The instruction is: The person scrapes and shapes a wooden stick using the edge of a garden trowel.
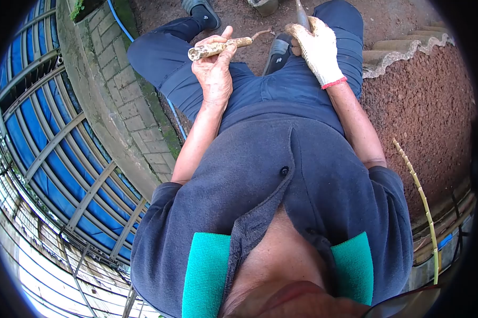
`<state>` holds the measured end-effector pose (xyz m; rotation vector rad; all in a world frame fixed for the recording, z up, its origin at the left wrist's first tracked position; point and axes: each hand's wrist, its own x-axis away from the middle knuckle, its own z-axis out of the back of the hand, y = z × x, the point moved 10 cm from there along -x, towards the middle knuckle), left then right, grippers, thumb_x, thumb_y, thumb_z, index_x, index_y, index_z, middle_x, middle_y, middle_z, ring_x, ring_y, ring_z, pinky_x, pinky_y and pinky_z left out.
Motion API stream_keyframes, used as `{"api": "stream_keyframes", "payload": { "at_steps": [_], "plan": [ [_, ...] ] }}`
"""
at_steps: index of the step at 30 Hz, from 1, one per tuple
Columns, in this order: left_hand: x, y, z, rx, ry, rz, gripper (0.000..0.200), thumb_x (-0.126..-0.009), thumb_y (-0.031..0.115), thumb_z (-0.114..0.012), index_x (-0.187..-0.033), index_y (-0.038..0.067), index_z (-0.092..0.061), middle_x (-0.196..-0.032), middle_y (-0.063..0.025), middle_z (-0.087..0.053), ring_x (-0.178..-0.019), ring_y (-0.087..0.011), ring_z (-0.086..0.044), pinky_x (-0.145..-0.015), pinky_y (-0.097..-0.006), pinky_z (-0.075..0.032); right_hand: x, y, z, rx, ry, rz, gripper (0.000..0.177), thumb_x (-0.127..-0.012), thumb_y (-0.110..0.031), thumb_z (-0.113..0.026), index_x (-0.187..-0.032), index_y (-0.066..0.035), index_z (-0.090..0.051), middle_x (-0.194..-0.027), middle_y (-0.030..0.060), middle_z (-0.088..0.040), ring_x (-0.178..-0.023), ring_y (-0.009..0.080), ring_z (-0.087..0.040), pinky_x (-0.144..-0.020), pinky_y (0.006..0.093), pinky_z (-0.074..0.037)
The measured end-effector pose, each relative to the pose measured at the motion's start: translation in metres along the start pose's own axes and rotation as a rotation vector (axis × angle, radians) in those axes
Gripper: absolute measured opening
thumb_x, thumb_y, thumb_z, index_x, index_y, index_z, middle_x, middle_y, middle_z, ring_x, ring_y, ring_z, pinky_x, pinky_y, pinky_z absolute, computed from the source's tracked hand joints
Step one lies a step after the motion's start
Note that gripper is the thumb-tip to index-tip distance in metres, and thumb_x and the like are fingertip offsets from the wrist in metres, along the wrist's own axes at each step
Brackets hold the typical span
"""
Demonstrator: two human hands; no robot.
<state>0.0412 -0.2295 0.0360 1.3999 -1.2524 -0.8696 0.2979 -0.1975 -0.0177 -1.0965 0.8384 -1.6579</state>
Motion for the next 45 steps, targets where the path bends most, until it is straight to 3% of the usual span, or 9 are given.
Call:
{"api": "stream_keyframes", "payload": {
  "at_steps": [15,26,30,34,35,37,41,43,45],
  "plan": [
    [-0.001,0.001,-0.027,-0.201,-0.125,-0.158,0.025,-0.084,-0.015,-0.066,-0.101,0.002,-0.061,-0.11,-0.0069,-0.058,-0.124,-0.03,-0.058,-0.099,-0.0301,-0.053,0.0,-0.001,0.006,0.076,0.043,0.059,0.045,-0.08,-0.041,-0.072,-0.093,0.002,-0.068,-0.076,0.0205,-0.066,-0.072,0.0336,-0.068,-0.067,0.0415,-0.053],
    [-0.006,-0.041,-0.03,-0.302,-0.196,0.007,0.019,-0.078,-0.009,-0.074,-0.091,0.002,-0.066,-0.106,-0.0056,-0.054,-0.119,-0.0269,-0.059,-0.1,-0.0341,-0.047,0.004,-0.015,0.01,0.059,0.016,0.012,0.046,-0.08,-0.039,-0.074,-0.1,0.002,-0.068,-0.086,0.0216,-0.068,-0.076,0.0325,-0.069,-0.069,0.0394,-0.053],
    [-0.015,-0.06,-0.028,-0.688,-0.224,-0.022,0.013,-0.082,0.006,-0.079,-0.091,0.003,-0.071,-0.103,-0.0075,-0.06,-0.105,-0.0195,-0.064,-0.09,-0.0305,-0.051,0.029,-0.072,0.038,0.088,0.135,0.291,0.048,-0.081,-0.032,-0.076,-0.113,0.001,-0.063,-0.099,0.0186,-0.068,-0.086,0.0337,-0.069,-0.077,0.0391,-0.054],
    [-0.031,-0.121,-0.029,-0.79,-0.312,0.217,0.021,-0.085,0.023,-0.077,-0.093,0.004,-0.075,-0.099,-0.0078,-0.058,-0.095,-0.0187,-0.059,-0.082,-0.0313,-0.049,0.04,-0.111,0.056,0.249,0.086,0.493,0.048,-0.082,-0.022,-0.074,-0.123,-0.002,-0.057,-0.101,0.0171,-0.069,-0.089,0.0359,-0.068,-0.08,0.0401,-0.054],
    [-0.038,-0.103,-0.043,-0.645,-0.125,0.072,0.012,-0.076,0.017,-0.081,-0.085,0.01,-0.077,-0.091,-0.0082,-0.058,-0.089,-0.0201,-0.056,-0.079,-0.032,-0.048,0.029,-0.089,0.049,0.131,-0.119,0.342,0.042,-0.082,-0.019,-0.072,-0.118,-0.002,-0.059,-0.095,0.018,-0.069,-0.085,0.0368,-0.068,-0.077,0.0413,-0.054],
    [-0.051,-0.099,-0.063,-0.724,-0.143,-0.099,0.007,-0.078,0.013,-0.077,-0.083,0.01,-0.077,-0.09,-0.0085,-0.058,-0.089,-0.0204,-0.057,-0.077,-0.032,-0.049,0.032,-0.11,0.051,0.349,-0.225,0.263,0.036,-0.082,-0.018,-0.07,-0.113,-0.003,-0.06,-0.089,0.0189,-0.069,-0.081,0.038,-0.068,-0.073,0.0423,-0.054],
    [-0.084,-0.135,-0.078,-0.477,-0.116,-0.063,0.025,-0.081,0.002,-0.074,-0.1,0.003,-0.058,-0.089,-0.0075,-0.07,-0.081,-0.0135,-0.063,-0.077,-0.0289,-0.051,0.056,-0.195,0.072,0.496,-0.088,0.497,0.035,-0.083,-0.021,-0.075,-0.11,-0.004,-0.062,-0.087,0.0193,-0.068,-0.08,0.0365,-0.068,-0.07,0.0399,-0.055],
    [-0.091,-0.144,-0.085,-0.472,-0.148,-0.104,0.024,-0.08,0.0,-0.071,-0.099,0.004,-0.057,-0.093,-0.0075,-0.07,-0.084,-0.0139,-0.063,-0.078,-0.0289,-0.051,0.072,-0.222,0.081,0.387,-0.024,0.552,0.031,-0.089,-0.015,-0.072,-0.114,-0.001,-0.063,-0.093,0.0138,-0.07,-0.08,0.0217,-0.07,-0.073,0.0302,-0.055],
    [-0.091,-0.139,-0.095,-0.429,-0.169,-0.134,0.02,-0.079,-0.002,-0.068,-0.094,0.005,-0.058,-0.096,-0.0076,-0.068,-0.087,-0.0154,-0.062,-0.079,-0.0292,-0.051,0.088,-0.233,0.069,0.566,-0.053,0.753,0.028,-0.089,-0.015,-0.071,-0.112,-0.002,-0.062,-0.092,0.0163,-0.069,-0.081,0.0275,-0.07,-0.071,0.0335,-0.056]
  ]
}}
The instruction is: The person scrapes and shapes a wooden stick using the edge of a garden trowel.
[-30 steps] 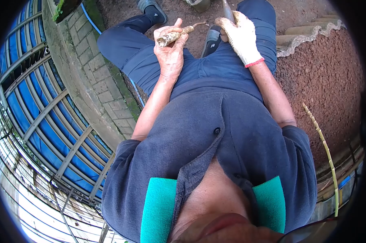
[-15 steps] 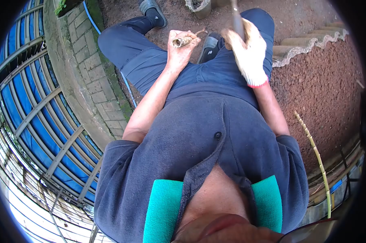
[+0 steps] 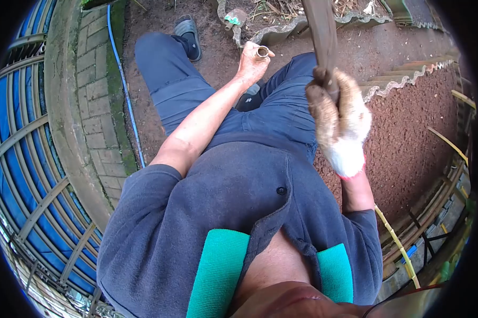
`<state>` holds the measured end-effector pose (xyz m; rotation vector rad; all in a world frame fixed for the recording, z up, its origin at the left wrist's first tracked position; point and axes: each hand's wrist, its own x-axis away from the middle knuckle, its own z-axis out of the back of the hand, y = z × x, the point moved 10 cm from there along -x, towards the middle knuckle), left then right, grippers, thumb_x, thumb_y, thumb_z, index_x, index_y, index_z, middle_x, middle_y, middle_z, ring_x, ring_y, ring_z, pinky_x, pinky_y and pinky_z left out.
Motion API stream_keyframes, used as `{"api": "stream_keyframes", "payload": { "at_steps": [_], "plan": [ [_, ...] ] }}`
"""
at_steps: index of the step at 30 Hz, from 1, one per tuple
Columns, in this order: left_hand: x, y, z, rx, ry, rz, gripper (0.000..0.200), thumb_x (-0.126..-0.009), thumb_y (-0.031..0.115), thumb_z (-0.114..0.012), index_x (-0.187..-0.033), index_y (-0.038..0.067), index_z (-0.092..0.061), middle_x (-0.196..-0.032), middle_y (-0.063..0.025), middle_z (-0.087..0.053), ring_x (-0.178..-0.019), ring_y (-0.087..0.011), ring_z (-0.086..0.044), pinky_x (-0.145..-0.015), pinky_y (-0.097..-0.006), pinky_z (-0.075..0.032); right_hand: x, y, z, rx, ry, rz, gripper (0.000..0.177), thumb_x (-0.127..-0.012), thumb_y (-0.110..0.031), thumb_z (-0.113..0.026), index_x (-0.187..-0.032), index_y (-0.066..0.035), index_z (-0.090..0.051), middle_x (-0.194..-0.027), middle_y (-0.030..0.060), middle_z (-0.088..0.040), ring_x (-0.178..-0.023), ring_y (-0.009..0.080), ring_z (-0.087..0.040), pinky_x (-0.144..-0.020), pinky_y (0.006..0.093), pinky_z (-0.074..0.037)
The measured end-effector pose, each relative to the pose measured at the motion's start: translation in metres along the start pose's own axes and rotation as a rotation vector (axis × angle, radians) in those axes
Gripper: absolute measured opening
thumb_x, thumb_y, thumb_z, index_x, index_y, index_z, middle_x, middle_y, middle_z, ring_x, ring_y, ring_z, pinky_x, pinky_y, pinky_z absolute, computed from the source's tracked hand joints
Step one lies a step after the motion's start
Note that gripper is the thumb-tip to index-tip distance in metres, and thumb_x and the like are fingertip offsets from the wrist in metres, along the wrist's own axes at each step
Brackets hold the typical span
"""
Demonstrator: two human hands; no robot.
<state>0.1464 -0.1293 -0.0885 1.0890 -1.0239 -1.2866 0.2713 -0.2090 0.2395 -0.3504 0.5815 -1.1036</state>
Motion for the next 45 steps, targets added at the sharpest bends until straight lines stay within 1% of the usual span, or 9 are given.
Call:
{"api": "stream_keyframes", "payload": {
  "at_steps": [8,14,19,22,28,32,38,42,45],
  "plan": [
    [0.001,0.017,0.0,-0.065,0.011,-0.021,0.017,-0.08,-0.002,-0.06,-0.096,0.001,-0.053,-0.085,-0.005,-0.073,-0.077,-0.0113,-0.061,-0.071,-0.0267,-0.05,0.007,0.003,0.005,-0.231,0.025,-0.387,0.018,-0.098,-0.017,-0.061,-0.109,-0.003,-0.065,-0.074,0.0031,-0.065,-0.057,0.006,-0.057,-0.05,0.0208,-0.045],
    [-0.017,-0.031,-0.03,0.261,-0.106,0.062,0.015,-0.079,-0.003,-0.061,-0.091,0.003,-0.067,-0.082,-0.005,-0.069,-0.081,-0.015,-0.063,-0.073,-0.0289,-0.05,0.047,0.085,-0.089,0.068,-0.369,-0.578,0.016,-0.091,-0.02,-0.067,-0.097,-0.005,-0.063,-0.084,0.0239,-0.064,-0.077,0.0393,-0.065,-0.066,0.0427,-0.052],
    [-0.001,-0.001,-0.01,-0.031,-0.06,0.094,0.01,-0.077,0.004,-0.067,-0.08,0.011,-0.074,-0.088,-0.0074,-0.068,-0.087,-0.0218,-0.064,-0.078,-0.0349,-0.05,0.023,0.032,0.001,-0.882,0.286,-0.447,0.019,-0.096,-0.024,-0.06,-0.109,-0.01,-0.064,-0.081,0.0032,-0.064,-0.06,0.0195,-0.058,-0.056,0.0314,-0.047],
    [0.001,0.005,-0.009,0.011,-0.01,0.083,0.012,-0.078,0.004,-0.068,-0.081,0.012,-0.075,-0.087,-0.0081,-0.065,-0.086,-0.0231,-0.063,-0.081,-0.0346,-0.05,0.049,0.087,-0.101,0.169,-0.374,-0.468,0.028,-0.094,-0.029,-0.06,-0.109,-0.006,-0.063,-0.073,0.0101,-0.063,-0.067,0.0292,-0.061,-0.064,0.0421,-0.05],
    [-0.004,0.011,-0.012,0.046,-0.043,0.038,0.018,-0.077,-0.003,-0.062,-0.078,0.011,-0.073,-0.09,-0.0089,-0.062,-0.087,-0.0221,-0.062,-0.081,-0.0354,-0.05,0.034,0.033,0.008,-0.671,0.327,-0.515,0.028,-0.099,-0.03,-0.056,-0.107,-0.004,-0.064,-0.081,0.0103,-0.065,-0.07,0.0217,-0.062,-0.065,0.0299,-0.052],
    [-0.002,0.01,-0.015,0.012,-0.043,0.06,0.019,-0.076,-0.004,-0.058,-0.078,0.007,-0.072,-0.084,-0.0065,-0.066,-0.08,-0.0181,-0.063,-0.076,-0.0317,-0.05,0.051,0.102,-0.12,0.268,-0.38,-0.412,0.026,-0.091,-0.029,-0.066,-0.098,-0.004,-0.064,-0.073,0.0203,-0.062,-0.067,0.0299,-0.065,-0.062,0.037,-0.051],
    [-0.009,-0.006,-0.02,-0.012,-0.086,0.161,0.009,-0.079,-0.001,-0.063,-0.077,0.006,-0.069,-0.09,-0.0089,-0.067,-0.083,-0.0222,-0.066,-0.077,-0.0343,-0.051,0.034,0.055,0.008,-0.631,0.352,-0.544,0.034,-0.092,-0.02,-0.066,-0.118,0.001,-0.059,-0.104,0.0171,-0.063,-0.087,0.0266,-0.065,-0.072,0.0338,-0.053],
    [-0.002,-0.021,-0.025,0.196,-0.055,0.16,0.011,-0.079,-0.002,-0.061,-0.078,0.005,-0.069,-0.089,-0.0093,-0.065,-0.084,-0.0231,-0.065,-0.076,-0.0348,-0.051,0.044,0.099,-0.123,0.27,-0.404,-0.445,0.026,-0.09,-0.024,-0.065,-0.098,0.0,-0.061,-0.083,0.0174,-0.066,-0.07,0.0331,-0.066,-0.066,0.0408,-0.054],
    [-0.003,-0.017,-0.024,0.118,-0.06,0.165,0.015,-0.078,-0.002,-0.061,-0.077,0.008,-0.071,-0.084,-0.0094,-0.063,-0.082,-0.024,-0.064,-0.077,-0.0359,-0.05,-0.009,0.027,-0.02,0.16,-0.043,-0.272,0.021,-0.094,-0.024,-0.061,-0.092,-0.003,-0.061,-0.078,0.0128,-0.065,-0.068,0.0277,-0.065,-0.062,0.0376,-0.053]
  ]
}}
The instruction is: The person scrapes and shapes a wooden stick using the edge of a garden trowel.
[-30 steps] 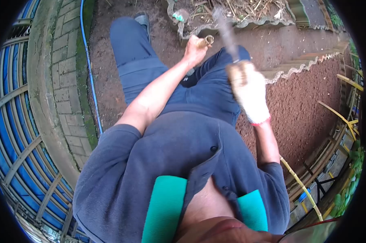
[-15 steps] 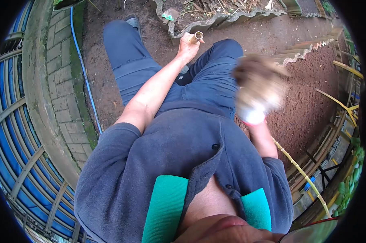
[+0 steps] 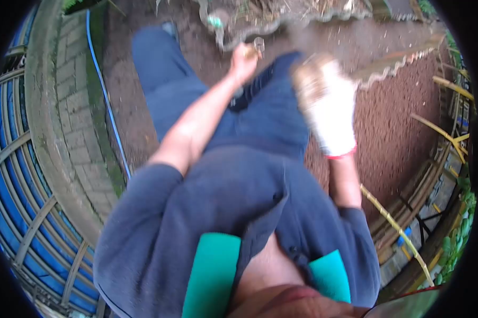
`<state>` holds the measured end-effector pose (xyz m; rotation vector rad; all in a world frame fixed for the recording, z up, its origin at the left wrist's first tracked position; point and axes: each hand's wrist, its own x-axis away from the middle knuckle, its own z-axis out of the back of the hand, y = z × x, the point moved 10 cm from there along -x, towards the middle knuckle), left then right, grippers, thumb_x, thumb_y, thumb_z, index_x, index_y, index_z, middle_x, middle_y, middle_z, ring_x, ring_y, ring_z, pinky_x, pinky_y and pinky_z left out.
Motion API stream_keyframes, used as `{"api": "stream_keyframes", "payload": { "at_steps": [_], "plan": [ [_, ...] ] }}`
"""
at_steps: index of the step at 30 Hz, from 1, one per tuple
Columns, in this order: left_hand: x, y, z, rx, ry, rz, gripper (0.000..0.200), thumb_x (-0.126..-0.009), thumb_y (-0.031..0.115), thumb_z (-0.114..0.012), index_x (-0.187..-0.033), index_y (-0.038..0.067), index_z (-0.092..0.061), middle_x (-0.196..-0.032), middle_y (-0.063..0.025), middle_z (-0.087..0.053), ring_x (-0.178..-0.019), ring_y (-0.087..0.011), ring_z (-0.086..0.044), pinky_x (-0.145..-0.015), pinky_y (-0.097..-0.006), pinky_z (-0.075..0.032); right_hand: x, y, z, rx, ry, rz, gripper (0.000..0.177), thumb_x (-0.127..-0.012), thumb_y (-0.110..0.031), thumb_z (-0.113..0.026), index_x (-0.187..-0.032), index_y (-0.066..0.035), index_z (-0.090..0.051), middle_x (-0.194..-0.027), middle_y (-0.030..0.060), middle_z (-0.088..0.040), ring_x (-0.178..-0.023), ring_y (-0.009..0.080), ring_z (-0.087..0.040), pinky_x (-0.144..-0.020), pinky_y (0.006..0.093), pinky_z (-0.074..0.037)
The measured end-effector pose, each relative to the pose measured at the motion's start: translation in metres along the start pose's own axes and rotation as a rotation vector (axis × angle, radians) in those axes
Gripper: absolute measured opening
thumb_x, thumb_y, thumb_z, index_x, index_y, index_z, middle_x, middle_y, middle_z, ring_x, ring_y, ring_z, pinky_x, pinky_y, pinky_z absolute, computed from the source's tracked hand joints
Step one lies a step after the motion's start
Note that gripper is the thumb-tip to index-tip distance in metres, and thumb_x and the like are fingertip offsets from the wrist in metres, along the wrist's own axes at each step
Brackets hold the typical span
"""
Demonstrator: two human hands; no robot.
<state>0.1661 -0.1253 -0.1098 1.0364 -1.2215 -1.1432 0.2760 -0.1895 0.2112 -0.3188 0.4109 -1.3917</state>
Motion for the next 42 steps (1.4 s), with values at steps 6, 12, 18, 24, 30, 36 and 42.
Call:
{"api": "stream_keyframes", "payload": {
  "at_steps": [6,12,18,24,30,36,42],
  "plan": [
    [-0.009,-0.001,0.001,-0.119,-0.004,-0.043,0.019,-0.077,-0.001,-0.059,-0.077,0.012,-0.073,-0.087,-0.0088,-0.065,-0.082,-0.0238,-0.063,-0.079,-0.0358,-0.05,0.036,0.022,-0.053,0.18,0.212,0.235,0.019,-0.091,-0.024,-0.063,-0.096,-0.005,-0.063,-0.092,0.0159,-0.069,-0.079,0.0357,-0.066,-0.078,0.046,-0.054],
    [-0.009,-0.02,0.002,-0.182,-0.048,0.069,0.018,-0.078,0.0,-0.061,-0.079,0.012,-0.074,-0.093,-0.0098,-0.066,-0.088,-0.0238,-0.066,-0.08,-0.0359,-0.052,-0.002,-0.023,0.065,-0.161,0.327,0.146,0.021,-0.093,-0.018,-0.063,-0.102,0.0,-0.064,-0.082,0.016,-0.068,-0.066,0.024,-0.065,-0.057,0.0332,-0.054],
    [-0.006,-0.012,-0.002,-0.069,-0.076,0.024,0.017,-0.079,0.001,-0.063,-0.085,0.011,-0.075,-0.092,-0.0084,-0.065,-0.088,-0.0229,-0.066,-0.08,-0.0353,-0.052,0.019,0.003,0.047,-0.695,0.348,-0.166,0.025,-0.101,-0.019,-0.055,-0.112,0.002,-0.063,-0.081,0.0131,-0.066,-0.067,0.0171,-0.066,-0.051,0.0297,-0.055],
    [-0.028,-0.047,-0.007,-0.023,-0.063,-0.035,0.016,-0.081,-0.003,-0.064,-0.088,0.008,-0.074,-0.089,-0.0016,-0.07,-0.08,-0.0127,-0.063,-0.075,-0.0285,-0.051,0.008,0.029,-0.047,-0.034,-0.073,-0.056,0.027,-0.089,-0.027,-0.071,-0.105,-0.007,-0.064,-0.079,0.0161,-0.069,-0.069,0.0303,-0.069,-0.06,0.0412,-0.054],
    [-0.011,-0.014,-0.001,-0.085,-0.035,-0.029,0.017,-0.082,-0.003,-0.063,-0.088,0.008,-0.074,-0.088,-0.0008,-0.07,-0.081,-0.0113,-0.062,-0.077,-0.0285,-0.05,0.008,-0.011,0.058,-0.138,0.505,0.104,0.025,-0.095,-0.013,-0.066,-0.116,0.0,-0.06,-0.095,0.0101,-0.071,-0.066,0.012,-0.067,-0.058,0.025,-0.056],
    [-0.006,-0.015,0.001,-0.005,-0.03,-0.019,0.018,-0.079,-0.002,-0.065,-0.088,0.01,-0.075,-0.088,-0.0058,-0.065,-0.084,-0.0199,-0.065,-0.078,-0.0321,-0.051,0.026,0.045,-0.097,0.069,-0.18,-0.161,0.035,-0.089,-0.027,-0.067,-0.113,-0.003,-0.06,-0.089,0.0179,-0.069,-0.077,0.0355,-0.069,-0.07,0.0428,-0.057],
    [-0.01,-0.005,0.0,-0.11,-0.044,-0.081,0.015,-0.081,-0.001,-0.065,-0.085,0.01,-0.075,-0.089,-0.0033,-0.067,-0.086,-0.0193,-0.068,-0.079,-0.0321,-0.052,0.013,0.011,-0.025,-0.109,0.293,0.073,0.044,-0.08,-0.019,-0.081,-0.116,-0.001,-0.062,-0.095,0.0143,-0.069,-0.078,0.0265,-0.069,-0.071,0.0345,-0.057]
  ]
}}
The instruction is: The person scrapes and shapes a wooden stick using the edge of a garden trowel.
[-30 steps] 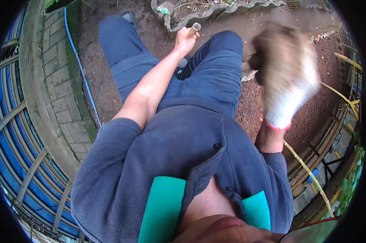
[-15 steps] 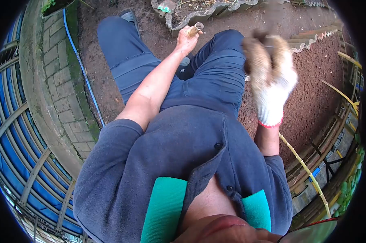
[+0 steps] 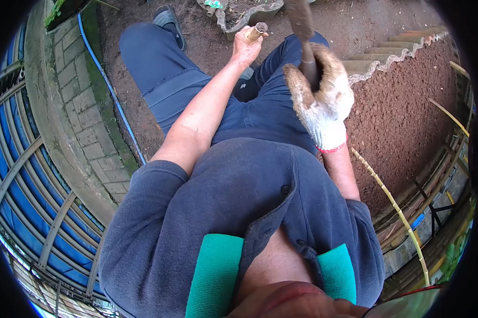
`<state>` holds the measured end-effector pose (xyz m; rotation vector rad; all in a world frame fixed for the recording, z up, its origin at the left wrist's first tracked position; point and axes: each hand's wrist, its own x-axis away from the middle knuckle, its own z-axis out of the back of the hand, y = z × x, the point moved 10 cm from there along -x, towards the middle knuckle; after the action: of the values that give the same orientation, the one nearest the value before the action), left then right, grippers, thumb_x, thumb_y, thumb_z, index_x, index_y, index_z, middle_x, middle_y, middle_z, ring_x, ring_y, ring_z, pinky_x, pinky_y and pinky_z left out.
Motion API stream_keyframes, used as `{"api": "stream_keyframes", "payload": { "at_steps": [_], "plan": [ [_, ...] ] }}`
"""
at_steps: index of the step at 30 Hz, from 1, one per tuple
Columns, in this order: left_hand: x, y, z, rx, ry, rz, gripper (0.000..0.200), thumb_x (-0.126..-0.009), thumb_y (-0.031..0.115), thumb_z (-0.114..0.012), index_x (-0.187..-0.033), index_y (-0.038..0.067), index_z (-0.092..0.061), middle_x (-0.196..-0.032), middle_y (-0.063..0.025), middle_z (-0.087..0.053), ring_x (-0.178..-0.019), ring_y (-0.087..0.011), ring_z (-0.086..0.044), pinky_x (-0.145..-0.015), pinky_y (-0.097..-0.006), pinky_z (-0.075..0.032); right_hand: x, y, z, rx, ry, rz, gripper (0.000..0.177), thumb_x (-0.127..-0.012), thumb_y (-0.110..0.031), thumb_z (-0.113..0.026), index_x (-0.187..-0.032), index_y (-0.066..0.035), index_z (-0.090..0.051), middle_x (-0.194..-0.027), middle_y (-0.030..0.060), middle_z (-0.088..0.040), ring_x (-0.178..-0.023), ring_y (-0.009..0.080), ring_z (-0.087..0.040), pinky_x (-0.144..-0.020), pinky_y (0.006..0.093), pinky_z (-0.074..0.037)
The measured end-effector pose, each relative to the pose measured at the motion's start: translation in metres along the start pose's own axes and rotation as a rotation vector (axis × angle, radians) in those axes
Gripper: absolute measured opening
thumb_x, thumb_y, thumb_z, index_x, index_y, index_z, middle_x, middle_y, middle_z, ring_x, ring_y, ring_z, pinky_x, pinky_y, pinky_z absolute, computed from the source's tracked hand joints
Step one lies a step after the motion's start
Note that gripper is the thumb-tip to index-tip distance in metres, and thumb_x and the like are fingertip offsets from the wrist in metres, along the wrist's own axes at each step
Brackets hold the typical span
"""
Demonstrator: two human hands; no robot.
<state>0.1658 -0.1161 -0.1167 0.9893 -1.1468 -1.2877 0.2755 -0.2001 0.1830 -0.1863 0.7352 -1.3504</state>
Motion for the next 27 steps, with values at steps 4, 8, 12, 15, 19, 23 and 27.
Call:
{"api": "stream_keyframes", "payload": {
  "at_steps": [4,8,12,15,19,23,27],
  "plan": [
    [0.0,-0.005,-0.001,0.044,0.017,0.041,0.014,-0.084,0.0,-0.062,-0.088,0.007,-0.073,-0.086,0.0,-0.069,-0.08,-0.0098,-0.063,-0.074,-0.0275,-0.052,0.016,0.021,-0.034,0.066,-0.037,0.027,0.034,-0.082,-0.008,-0.075,-0.112,-0.002,-0.061,-0.094,0.014,-0.068,-0.077,0.0239,-0.069,-0.07,0.033,-0.057],
    [0.002,-0.012,-0.005,0.099,-0.011,0.105,0.014,-0.086,0.003,-0.061,-0.09,0.007,-0.073,-0.084,0.0003,-0.069,-0.078,-0.009,-0.063,-0.071,-0.0277,-0.052,0.039,0.053,-0.082,0.243,-0.499,-0.128,0.037,-0.079,-0.011,-0.074,-0.114,-0.006,-0.063,-0.096,0.0149,-0.068,-0.089,0.0314,-0.068,-0.078,0.0395,-0.055],
    [0.0,-0.012,-0.004,0.034,0.045,-0.019,0.01,-0.087,0.004,-0.062,-0.091,0.005,-0.071,-0.083,-0.0007,-0.069,-0.078,-0.0077,-0.062,-0.071,-0.027,-0.051,-0.001,-0.005,-0.035,0.12,-0.194,0.014,0.038,-0.082,-0.017,-0.076,-0.116,-0.004,-0.063,-0.093,0.0139,-0.067,-0.083,0.0301,-0.068,-0.074,0.0387,-0.055],
    [-0.002,-0.011,-0.003,-0.015,0.04,-0.015,0.009,-0.086,0.005,-0.064,-0.093,0.005,-0.07,-0.086,-0.0024,-0.07,-0.081,-0.0088,-0.062,-0.073,-0.0269,-0.051,-0.009,-0.007,-0.034,0.12,-0.154,0.037,0.035,-0.083,-0.016,-0.075,-0.113,-0.003,-0.063,-0.09,0.0133,-0.067,-0.08,0.0296,-0.067,-0.073,0.0384,-0.055],
    [-0.003,-0.034,-0.015,-0.004,-0.045,0.144,0.016,-0.085,0.004,-0.066,-0.1,0.004,-0.069,-0.087,-0.0039,-0.071,-0.083,-0.0098,-0.064,-0.076,-0.028,-0.052,0.02,0.043,-0.082,0.266,-0.413,0.048,0.028,-0.084,-0.013,-0.072,-0.109,-0.003,-0.063,-0.085,0.0143,-0.066,-0.075,0.0311,-0.066,-0.07,0.0394,-0.054],
    [-0.001,-0.026,-0.01,0.073,0.02,0.048,0.014,-0.085,0.001,-0.062,-0.095,0.006,-0.07,-0.09,-0.0015,-0.07,-0.085,-0.0115,-0.065,-0.076,-0.0294,-0.052,0.009,0.018,-0.055,0.144,-0.34,-0.015,0.034,-0.083,-0.016,-0.075,-0.113,-0.003,-0.064,-0.091,0.016,-0.068,-0.08,0.0313,-0.068,-0.073,0.0383,-0.056],
    [-0.003,-0.019,-0.012,-0.145,-0.078,0.05,0.016,-0.087,0.003,-0.063,-0.1,0.008,-0.07,-0.097,-0.001,-0.07,-0.089,-0.0118,-0.066,-0.083,-0.0275,-0.052,-0.007,0.003,-0.035,0.07,-0.087,0.103,0.035,-0.084,-0.015,-0.075,-0.115,-0.002,-0.064,-0.093,0.015,-0.068,-0.081,0.0303,-0.069,-0.074,0.0375,-0.056]
  ]
}}
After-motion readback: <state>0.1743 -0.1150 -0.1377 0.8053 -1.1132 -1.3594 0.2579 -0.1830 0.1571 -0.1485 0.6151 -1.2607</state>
